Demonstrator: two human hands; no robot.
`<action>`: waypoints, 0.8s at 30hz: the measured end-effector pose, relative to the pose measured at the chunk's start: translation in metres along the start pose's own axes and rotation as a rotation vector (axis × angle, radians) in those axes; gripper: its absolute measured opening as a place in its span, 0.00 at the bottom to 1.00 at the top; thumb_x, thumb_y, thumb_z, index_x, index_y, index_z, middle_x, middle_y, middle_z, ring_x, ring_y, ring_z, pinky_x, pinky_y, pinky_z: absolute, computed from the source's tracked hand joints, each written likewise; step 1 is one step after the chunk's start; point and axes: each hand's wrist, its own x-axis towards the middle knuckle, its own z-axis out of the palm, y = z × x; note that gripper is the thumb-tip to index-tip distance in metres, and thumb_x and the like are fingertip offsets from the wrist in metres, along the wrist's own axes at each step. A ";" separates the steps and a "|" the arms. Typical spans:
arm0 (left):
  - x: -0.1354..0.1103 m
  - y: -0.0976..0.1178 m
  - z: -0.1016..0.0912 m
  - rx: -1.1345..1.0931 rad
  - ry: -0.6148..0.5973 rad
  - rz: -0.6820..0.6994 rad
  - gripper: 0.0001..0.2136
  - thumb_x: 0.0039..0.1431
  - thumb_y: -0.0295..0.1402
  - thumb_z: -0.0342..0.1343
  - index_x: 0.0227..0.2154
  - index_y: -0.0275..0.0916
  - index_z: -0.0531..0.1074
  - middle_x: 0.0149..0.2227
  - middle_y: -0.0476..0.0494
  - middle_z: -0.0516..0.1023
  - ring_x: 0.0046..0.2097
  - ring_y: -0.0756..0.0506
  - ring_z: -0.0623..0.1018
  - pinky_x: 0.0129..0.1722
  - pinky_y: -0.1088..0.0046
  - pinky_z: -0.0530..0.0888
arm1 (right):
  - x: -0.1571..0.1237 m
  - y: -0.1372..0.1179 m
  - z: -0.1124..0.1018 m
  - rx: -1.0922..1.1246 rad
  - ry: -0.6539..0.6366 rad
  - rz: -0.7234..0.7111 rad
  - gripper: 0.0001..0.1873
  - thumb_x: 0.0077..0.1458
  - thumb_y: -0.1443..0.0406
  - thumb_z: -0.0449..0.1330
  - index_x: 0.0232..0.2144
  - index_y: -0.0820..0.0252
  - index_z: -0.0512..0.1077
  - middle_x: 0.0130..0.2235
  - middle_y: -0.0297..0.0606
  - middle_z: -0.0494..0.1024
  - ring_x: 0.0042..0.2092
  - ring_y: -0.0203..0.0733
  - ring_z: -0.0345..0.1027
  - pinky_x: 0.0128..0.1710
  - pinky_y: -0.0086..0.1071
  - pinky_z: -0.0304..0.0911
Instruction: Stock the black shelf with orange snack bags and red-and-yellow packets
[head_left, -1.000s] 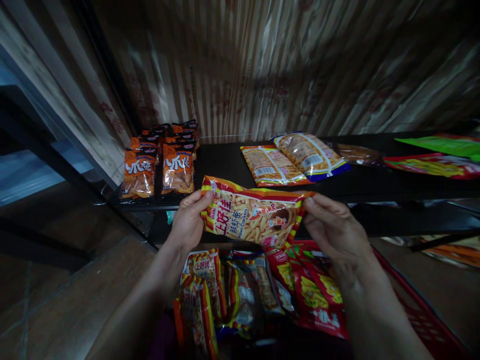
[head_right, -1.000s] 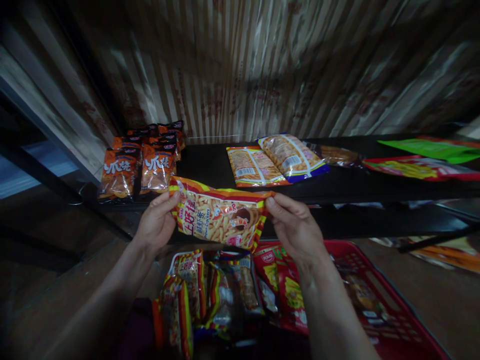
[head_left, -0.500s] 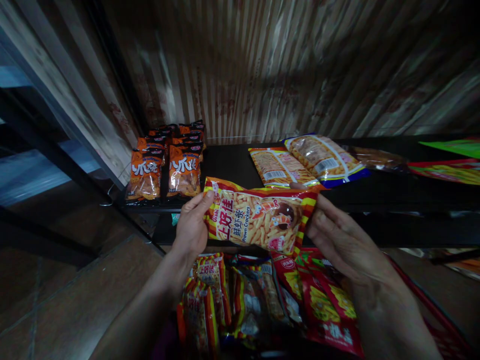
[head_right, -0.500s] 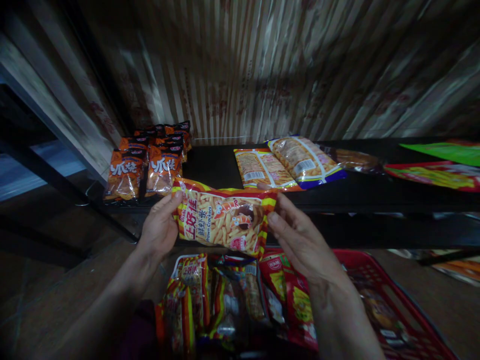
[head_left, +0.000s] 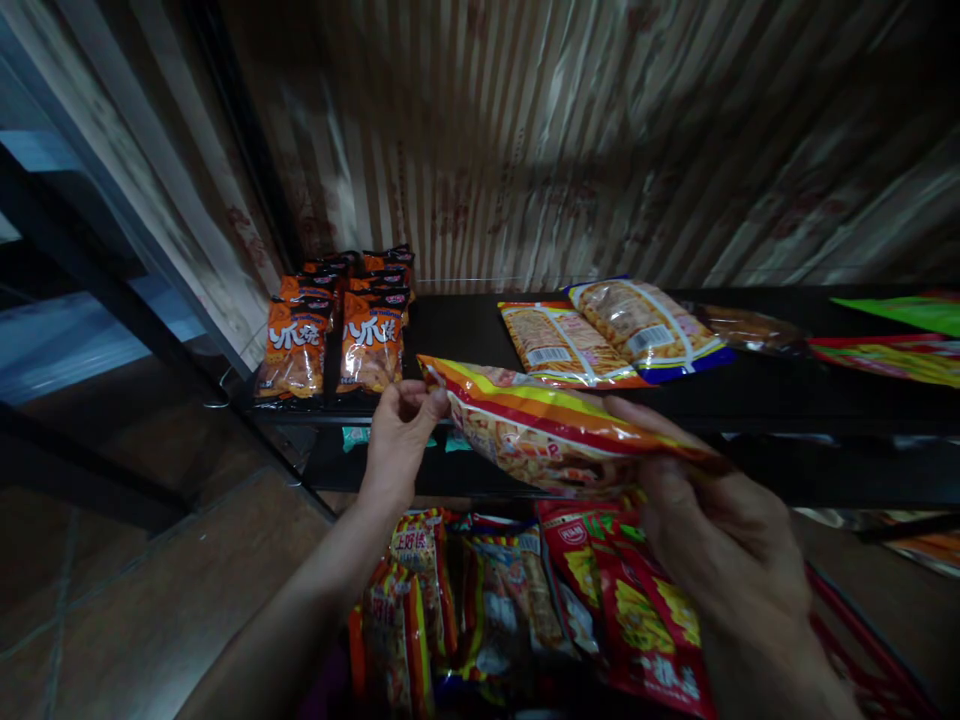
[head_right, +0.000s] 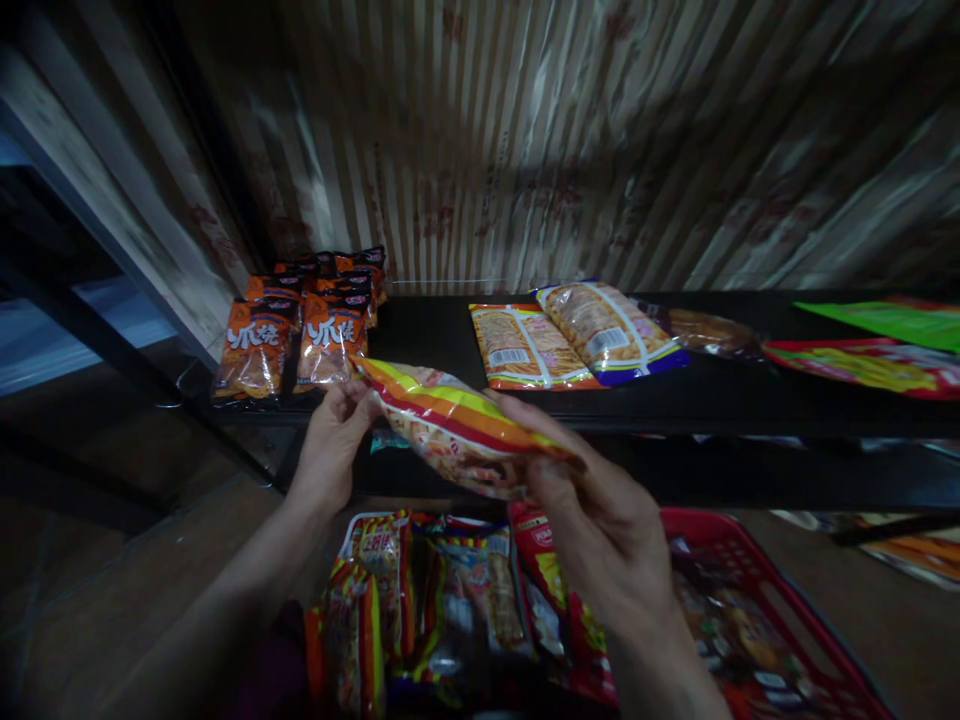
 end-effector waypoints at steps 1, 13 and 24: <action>-0.001 0.001 -0.001 0.016 0.013 0.016 0.16 0.41 0.40 0.69 0.28 0.37 0.72 0.27 0.53 0.74 0.30 0.54 0.71 0.32 0.80 0.67 | -0.004 -0.005 0.000 -0.099 -0.055 -0.132 0.15 0.57 0.60 0.59 0.47 0.40 0.75 0.53 0.31 0.75 0.55 0.50 0.69 0.55 0.46 0.64; -0.010 0.018 0.005 -0.388 -0.294 -0.249 0.22 0.56 0.52 0.54 0.44 0.40 0.74 0.42 0.43 0.80 0.45 0.41 0.78 0.43 0.66 0.74 | -0.002 0.016 0.027 -0.740 -0.363 -0.827 0.25 0.57 0.72 0.57 0.54 0.44 0.69 0.61 0.37 0.66 0.65 0.48 0.52 0.63 0.53 0.48; 0.006 0.011 -0.004 -0.323 -0.099 -0.136 0.17 0.55 0.44 0.59 0.41 0.36 0.74 0.42 0.40 0.80 0.49 0.42 0.77 0.51 0.65 0.71 | -0.014 0.068 0.053 -0.764 -0.428 -0.879 0.23 0.55 0.62 0.62 0.54 0.50 0.68 0.62 0.42 0.64 0.66 0.56 0.44 0.62 0.57 0.46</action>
